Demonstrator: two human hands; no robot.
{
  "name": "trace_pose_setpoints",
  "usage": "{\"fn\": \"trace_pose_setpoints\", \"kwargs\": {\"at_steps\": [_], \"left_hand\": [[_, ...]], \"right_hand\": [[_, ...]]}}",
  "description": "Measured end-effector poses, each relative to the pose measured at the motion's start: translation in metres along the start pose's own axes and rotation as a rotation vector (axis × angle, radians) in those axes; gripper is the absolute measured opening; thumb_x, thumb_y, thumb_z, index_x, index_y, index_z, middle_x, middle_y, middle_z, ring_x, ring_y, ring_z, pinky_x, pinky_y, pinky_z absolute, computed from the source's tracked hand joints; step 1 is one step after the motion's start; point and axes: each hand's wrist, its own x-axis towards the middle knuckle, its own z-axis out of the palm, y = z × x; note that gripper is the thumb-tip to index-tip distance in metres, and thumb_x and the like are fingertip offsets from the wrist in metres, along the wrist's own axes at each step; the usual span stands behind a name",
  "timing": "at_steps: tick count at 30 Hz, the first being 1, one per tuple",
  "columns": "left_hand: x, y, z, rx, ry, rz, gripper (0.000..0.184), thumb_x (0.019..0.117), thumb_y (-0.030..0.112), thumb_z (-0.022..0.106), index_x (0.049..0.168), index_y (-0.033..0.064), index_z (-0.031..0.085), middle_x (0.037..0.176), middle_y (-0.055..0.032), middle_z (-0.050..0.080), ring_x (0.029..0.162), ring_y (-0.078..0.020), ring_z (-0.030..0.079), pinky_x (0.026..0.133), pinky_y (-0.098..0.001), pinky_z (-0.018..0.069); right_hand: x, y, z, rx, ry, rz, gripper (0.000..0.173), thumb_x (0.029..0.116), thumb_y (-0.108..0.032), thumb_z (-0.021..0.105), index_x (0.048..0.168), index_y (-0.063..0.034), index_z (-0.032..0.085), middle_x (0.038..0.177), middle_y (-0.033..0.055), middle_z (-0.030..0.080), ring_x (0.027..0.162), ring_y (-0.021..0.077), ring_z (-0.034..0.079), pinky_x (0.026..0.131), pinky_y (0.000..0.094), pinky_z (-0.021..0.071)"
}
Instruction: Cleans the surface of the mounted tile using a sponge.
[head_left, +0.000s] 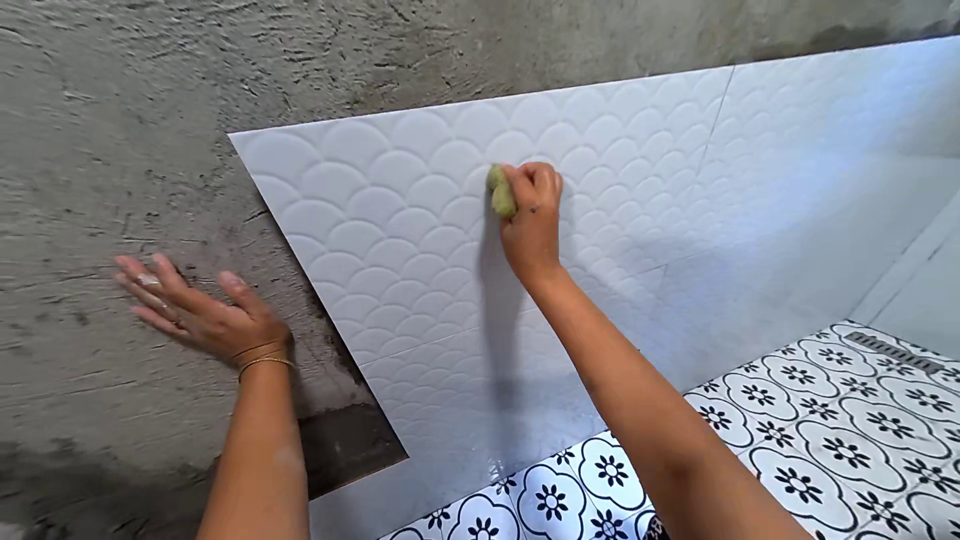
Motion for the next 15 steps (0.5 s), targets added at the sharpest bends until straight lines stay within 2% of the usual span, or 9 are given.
{"fn": "trace_pose_setpoints", "kwargs": {"at_steps": [3, 6, 9, 11, 15], "left_hand": [[0.0, -0.001, 0.0, -0.004, -0.006, -0.002, 0.072, 0.1045, 0.052, 0.036, 0.161, 0.0088, 0.028, 0.169, -0.0196, 0.017, 0.158, -0.0344, 0.013, 0.127, -0.0535, 0.0065], [0.0, 0.001, -0.001, -0.005, -0.006, -0.001, 0.072, 0.1046, 0.052, 0.035, 0.16, 0.0075, 0.03, 0.169, -0.0203, 0.018, 0.158, -0.0337, 0.013, 0.127, -0.0538, 0.0064], [0.001, 0.001, -0.001, 0.004, -0.006, -0.003, 0.073, 0.1044, 0.053, 0.034, 0.161, 0.0076, 0.029, 0.169, -0.0203, 0.017, 0.158, -0.0335, 0.012, 0.127, -0.0535, 0.0062], [-0.001, 0.0, -0.001, -0.001, -0.005, -0.004, 0.073, 0.1048, 0.053, 0.034, 0.161, 0.0078, 0.027, 0.17, -0.0204, 0.014, 0.158, -0.0349, 0.011, 0.127, -0.0541, 0.0057], [-0.002, -0.002, 0.0, -0.021, 0.009, 0.002, 0.072, 0.1054, 0.052, 0.035, 0.161, 0.0058, 0.027, 0.17, -0.0203, 0.013, 0.159, -0.0342, 0.01, 0.127, -0.0535, 0.0046]], "right_hand": [[-0.009, -0.014, 0.007, 0.046, -0.019, -0.038, 0.034, 0.0854, 0.003, 0.069, 0.119, 0.0015, 0.073, 0.111, 0.0237, 0.067, 0.111, 0.0395, 0.062, 0.098, 0.0457, 0.0513], [-0.026, -0.028, 0.021, 0.097, -0.052, -0.156, 0.028, 0.0909, 0.0, 0.067, 0.118, 0.001, 0.073, 0.107, 0.0211, 0.068, 0.106, 0.0355, 0.064, 0.094, 0.0413, 0.0539], [-0.013, -0.018, 0.014, 0.055, -0.04, -0.088, 0.035, 0.0872, 0.003, 0.068, 0.121, 0.0008, 0.072, 0.111, 0.0236, 0.068, 0.109, 0.0392, 0.064, 0.097, 0.0456, 0.0526], [-0.006, -0.014, 0.01, 0.034, -0.008, -0.02, 0.038, 0.085, 0.004, 0.068, 0.123, 0.0013, 0.072, 0.111, 0.0236, 0.067, 0.109, 0.0392, 0.062, 0.097, 0.0451, 0.0509], [-0.026, -0.026, 0.019, 0.075, -0.058, -0.17, 0.028, 0.0923, 0.0, 0.065, 0.119, 0.0028, 0.072, 0.108, 0.0226, 0.068, 0.106, 0.0372, 0.064, 0.094, 0.0425, 0.0539]]}}
